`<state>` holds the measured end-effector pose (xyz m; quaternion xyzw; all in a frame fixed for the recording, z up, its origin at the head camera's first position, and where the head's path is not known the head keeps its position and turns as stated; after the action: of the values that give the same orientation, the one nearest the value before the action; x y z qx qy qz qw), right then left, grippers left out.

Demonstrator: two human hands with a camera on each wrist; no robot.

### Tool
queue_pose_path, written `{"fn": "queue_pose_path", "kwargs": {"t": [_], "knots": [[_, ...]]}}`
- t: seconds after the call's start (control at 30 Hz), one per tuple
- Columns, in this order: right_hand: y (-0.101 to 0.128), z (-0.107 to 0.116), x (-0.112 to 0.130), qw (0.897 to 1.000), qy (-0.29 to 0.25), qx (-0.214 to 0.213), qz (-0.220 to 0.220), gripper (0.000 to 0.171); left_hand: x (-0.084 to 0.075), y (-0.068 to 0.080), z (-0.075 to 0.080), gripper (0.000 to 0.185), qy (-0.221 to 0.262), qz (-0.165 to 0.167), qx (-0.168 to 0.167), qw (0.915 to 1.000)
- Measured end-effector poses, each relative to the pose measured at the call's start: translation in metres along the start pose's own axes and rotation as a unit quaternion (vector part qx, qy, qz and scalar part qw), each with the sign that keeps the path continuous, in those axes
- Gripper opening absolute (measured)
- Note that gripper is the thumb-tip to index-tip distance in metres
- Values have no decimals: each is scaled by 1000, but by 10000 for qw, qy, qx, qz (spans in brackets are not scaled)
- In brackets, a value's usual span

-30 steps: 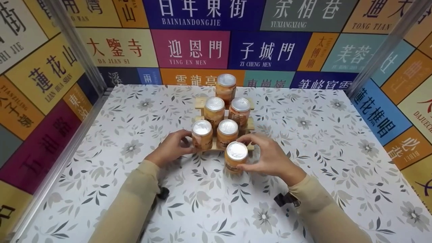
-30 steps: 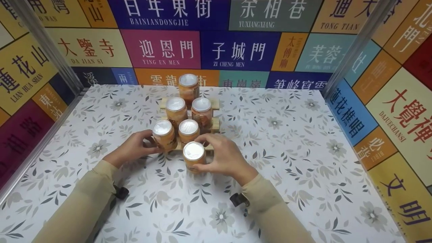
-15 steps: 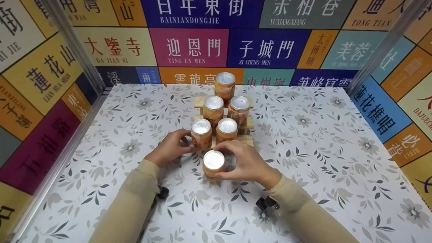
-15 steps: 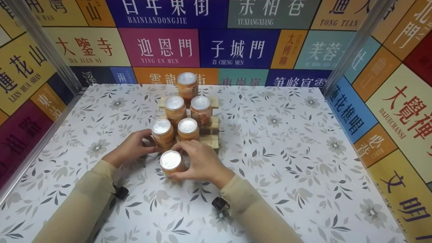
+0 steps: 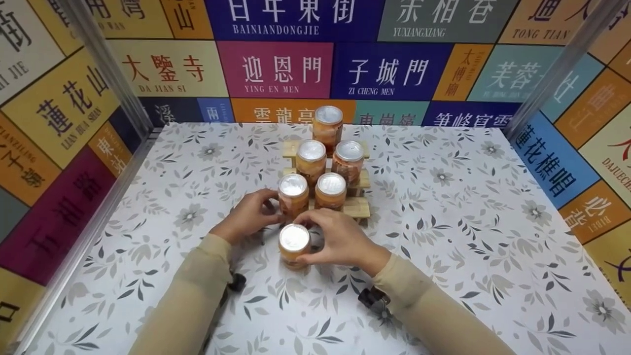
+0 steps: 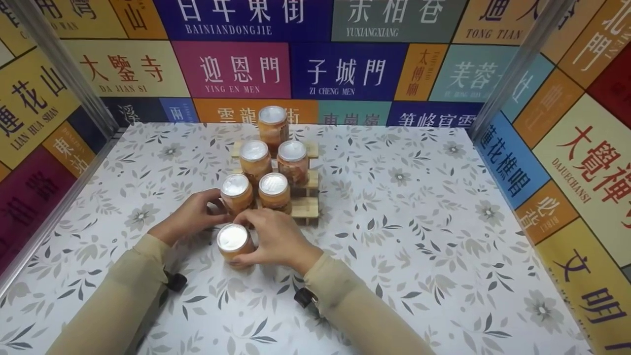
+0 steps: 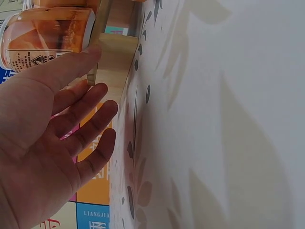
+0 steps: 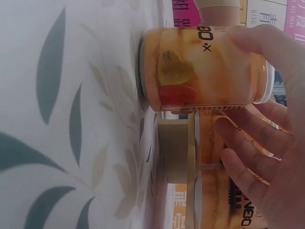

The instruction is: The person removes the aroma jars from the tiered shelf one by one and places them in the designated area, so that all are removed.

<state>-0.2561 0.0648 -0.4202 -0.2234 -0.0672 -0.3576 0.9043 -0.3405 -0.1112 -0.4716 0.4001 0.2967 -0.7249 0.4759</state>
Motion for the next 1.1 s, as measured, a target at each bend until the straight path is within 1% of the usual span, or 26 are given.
{"fn": "queue_pose_path", "kwargs": {"t": [0.17,0.33,0.43,0.57,0.73,0.97,1.1], "knots": [[-1,-2,1,9999,-32,92,-62,65,-1,0,0,53,-3,-9,-3,10000],[1,-1,2,9997,-42,241,-78,69,-1,1,1,52,-57,8,-4,10000],[3,2,2,9998,-84,177,-10,69,-2,2,1,51,-45,24,-3,10000],[9,11,-4,9997,-225,-60,-49,61,-2,3,1,49,-12,75,17,10000],[17,27,-19,9977,-237,-454,-433,50,-2,3,1,52,-14,173,38,9998],[22,52,-35,9902,-39,-1132,-819,40,-1,3,2,53,4,214,17,9998],[24,62,-44,9837,36,-1376,-1156,39,0,2,1,55,-4,236,39,9997]]}}
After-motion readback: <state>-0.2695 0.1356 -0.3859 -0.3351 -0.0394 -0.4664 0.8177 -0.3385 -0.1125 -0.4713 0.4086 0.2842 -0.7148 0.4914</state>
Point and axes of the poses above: each hand's wrist, its own y-axis away from the middle knuckle, its own z-axis out of the back of the hand, x = y × z, the point moved 7 cm from there along -y, towards the middle knuckle, and after that the axes turned 13 degrees about y, right-handed, at the moved point
